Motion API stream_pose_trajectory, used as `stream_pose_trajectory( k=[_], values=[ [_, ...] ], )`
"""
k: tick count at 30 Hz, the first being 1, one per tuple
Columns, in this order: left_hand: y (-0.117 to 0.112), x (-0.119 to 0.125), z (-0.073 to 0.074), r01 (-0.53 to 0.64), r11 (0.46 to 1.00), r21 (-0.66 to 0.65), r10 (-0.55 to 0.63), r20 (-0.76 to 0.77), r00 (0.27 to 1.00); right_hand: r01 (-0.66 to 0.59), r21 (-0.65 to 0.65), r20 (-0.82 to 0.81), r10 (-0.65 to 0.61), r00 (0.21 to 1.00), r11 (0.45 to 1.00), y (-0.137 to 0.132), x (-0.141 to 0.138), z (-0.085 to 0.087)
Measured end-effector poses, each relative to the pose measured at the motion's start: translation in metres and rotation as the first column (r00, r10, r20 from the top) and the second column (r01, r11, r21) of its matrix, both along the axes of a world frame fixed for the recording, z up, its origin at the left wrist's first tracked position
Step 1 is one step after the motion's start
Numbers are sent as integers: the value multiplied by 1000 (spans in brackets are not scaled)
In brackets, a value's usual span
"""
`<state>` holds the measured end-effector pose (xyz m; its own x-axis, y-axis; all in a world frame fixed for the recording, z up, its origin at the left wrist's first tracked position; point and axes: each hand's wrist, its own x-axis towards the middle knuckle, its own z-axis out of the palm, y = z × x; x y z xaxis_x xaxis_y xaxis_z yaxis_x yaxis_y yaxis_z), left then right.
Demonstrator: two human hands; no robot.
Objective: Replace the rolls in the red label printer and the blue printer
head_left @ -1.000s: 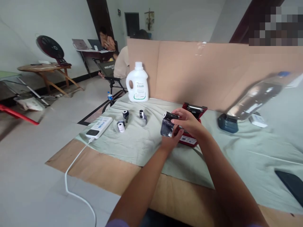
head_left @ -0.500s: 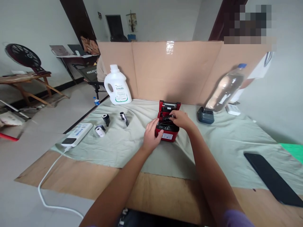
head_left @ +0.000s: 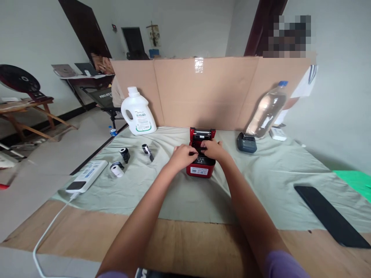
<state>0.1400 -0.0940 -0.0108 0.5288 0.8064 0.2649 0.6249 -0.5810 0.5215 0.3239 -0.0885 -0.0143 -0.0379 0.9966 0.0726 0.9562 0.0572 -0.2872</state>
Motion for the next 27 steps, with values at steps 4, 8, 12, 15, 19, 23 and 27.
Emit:
stream_pose_trajectory(
  k=[4, 8, 12, 15, 19, 23, 27],
  values=[
    [12, 2, 25, 99, 989, -112, -112, -115, 987, -38, -37, -174, 31, 984, 999, -3, 14, 17],
    [16, 4, 24, 132, 973, -191, -156, -113, 981, 81, 98, -359, -41, 933, 992, -3, 41, 28],
    [22, 5, 14, 198, 977, -78, -207, -136, 969, 348, 344, -581, -93, 808, 872, 12, 48, 11],
    [24, 6, 12, 244, 968, 56, -231, -168, 958, 319, 287, -746, 2, 666, 903, 23, 36, -8],
    [16, 6, 19, 250, 954, 168, -201, -264, 943, 395, 273, -787, -32, 616, 877, 23, 21, -21],
    [4, 8, 34, 252, 930, 268, -157, -331, 930, 382, 348, -751, 11, 660, 856, 5, 20, -33],
    [1, 8, 40, 222, 936, 272, -133, -309, 942, 346, 278, -887, 102, 450, 896, -12, 19, -59]
  ],
)
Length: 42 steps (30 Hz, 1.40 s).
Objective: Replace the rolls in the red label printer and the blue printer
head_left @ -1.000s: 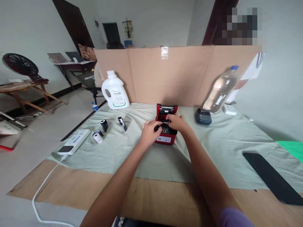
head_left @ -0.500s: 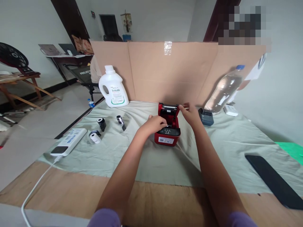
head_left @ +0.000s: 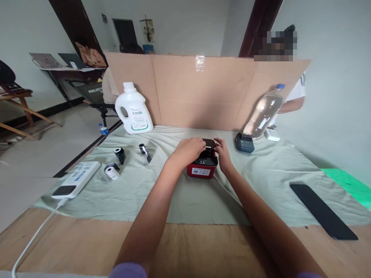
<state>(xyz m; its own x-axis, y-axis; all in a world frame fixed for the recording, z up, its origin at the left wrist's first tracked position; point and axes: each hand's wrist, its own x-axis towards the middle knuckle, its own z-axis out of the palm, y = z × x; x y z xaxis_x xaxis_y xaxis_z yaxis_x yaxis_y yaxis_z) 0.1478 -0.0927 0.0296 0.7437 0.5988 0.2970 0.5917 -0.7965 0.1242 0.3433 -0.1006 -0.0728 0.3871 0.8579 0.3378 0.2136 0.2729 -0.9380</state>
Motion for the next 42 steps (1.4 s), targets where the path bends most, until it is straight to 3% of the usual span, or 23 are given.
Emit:
stream_pose_trajectory(
  k=[3, 5, 9, 14, 20, 28, 32, 35, 37, 38, 40, 42],
  values=[
    [7, 0, -8, 3, 999, -37, -2, 44, 999, -139, 21, -247, 140, 959, 990, -7, -7, -16],
    [14, 0, -16, 44, 997, -59, -38, 101, 994, -189, 59, -311, 198, 930, 980, -9, -12, -21],
    [26, -3, -29, 143, 982, -124, -112, 232, 966, -214, 79, -295, 228, 928, 974, -11, -14, -23],
    [39, -12, -36, 173, 968, -181, -97, 366, 926, -213, 75, -284, 225, 932, 974, -12, -9, -25],
    [42, -25, -34, 242, 955, -170, -161, 387, 908, -150, -2, -278, 143, 950, 989, -13, -8, -11],
    [29, -21, -25, 155, 983, -94, -127, 257, 958, -112, -198, -231, 65, 971, 974, -12, 1, 25],
    [24, -18, -22, 116, 991, -65, -96, 252, 963, -102, -233, -228, 47, 972, 967, -13, -2, 21],
    [28, -21, -24, 145, 978, -151, -95, 298, 950, -156, -189, -292, 96, 952, 970, -12, -3, 5],
    [35, -26, -31, 155, 939, -308, -28, 380, 925, -239, -103, -367, 187, 911, 965, -10, -1, -9],
    [39, -29, -36, 150, 894, -422, 42, 413, 910, -281, -51, -395, 239, 887, 958, -8, 0, -16],
    [45, -35, -49, 155, 725, -671, 208, 428, 879, -337, 28, -421, 317, 850, 941, -5, 3, -28],
    [48, -38, -62, 206, 495, -844, 339, 406, 849, -353, 52, -425, 341, 839, 934, -3, 5, -34]
  ],
)
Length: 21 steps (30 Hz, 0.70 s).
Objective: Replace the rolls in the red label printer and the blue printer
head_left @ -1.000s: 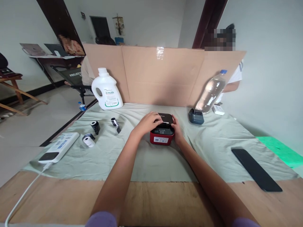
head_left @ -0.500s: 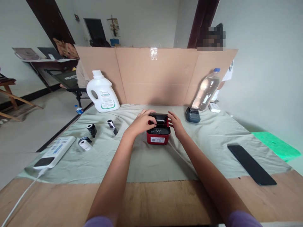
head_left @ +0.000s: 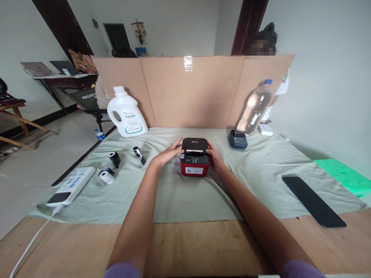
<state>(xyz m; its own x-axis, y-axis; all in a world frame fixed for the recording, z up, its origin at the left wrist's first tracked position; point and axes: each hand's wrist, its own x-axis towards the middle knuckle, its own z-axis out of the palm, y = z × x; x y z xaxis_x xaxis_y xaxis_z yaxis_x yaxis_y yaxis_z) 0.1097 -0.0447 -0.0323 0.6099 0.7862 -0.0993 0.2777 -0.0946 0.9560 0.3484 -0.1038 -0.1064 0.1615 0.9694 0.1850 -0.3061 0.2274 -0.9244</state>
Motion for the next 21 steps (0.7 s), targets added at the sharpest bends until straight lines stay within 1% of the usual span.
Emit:
stream_pose_trajectory(
  k=[1, 2, 4, 7, 11, 14, 16, 17, 19, 21],
  values=[
    [0, 0, -6, 10, 994, -112, -4, 50, 999, -2, 0, 2, 2, 1000, 1000, 0, 0, -1],
    [-1, 0, -11, 27, 981, -192, -7, 104, 995, -1, 2, 6, 1, 1000, 1000, 0, 0, -1],
    [-4, 3, -19, 57, 961, -272, -4, 190, 982, -3, 17, 26, 3, 1000, 1000, -2, -2, 2],
    [-9, 6, -24, 67, 956, -286, 5, 243, 970, 18, 34, 65, -21, 998, 999, -3, -5, 5],
    [-12, 5, -27, 74, 960, -270, 7, 288, 958, 70, 31, 69, -72, 995, 997, -4, -8, 2],
    [-11, 4, -28, 64, 965, -255, 10, 279, 960, 91, 68, 59, -95, 994, 994, -7, -10, -1],
    [-10, 4, -25, 1, 983, -184, 47, 256, 965, 102, 93, 61, -108, 992, 990, -9, -11, -1],
    [-9, 5, -23, -38, 992, -118, 67, 252, 965, 103, 102, 62, -110, 992, 989, -10, -11, -1],
    [-10, 5, -16, -98, 993, 63, 80, 247, 966, 98, 111, 63, -105, 992, 989, -12, -12, -1],
    [-13, 7, -8, -89, 963, 256, 41, 189, 981, 99, 117, 61, -106, 992, 988, -12, -11, -1]
  ],
)
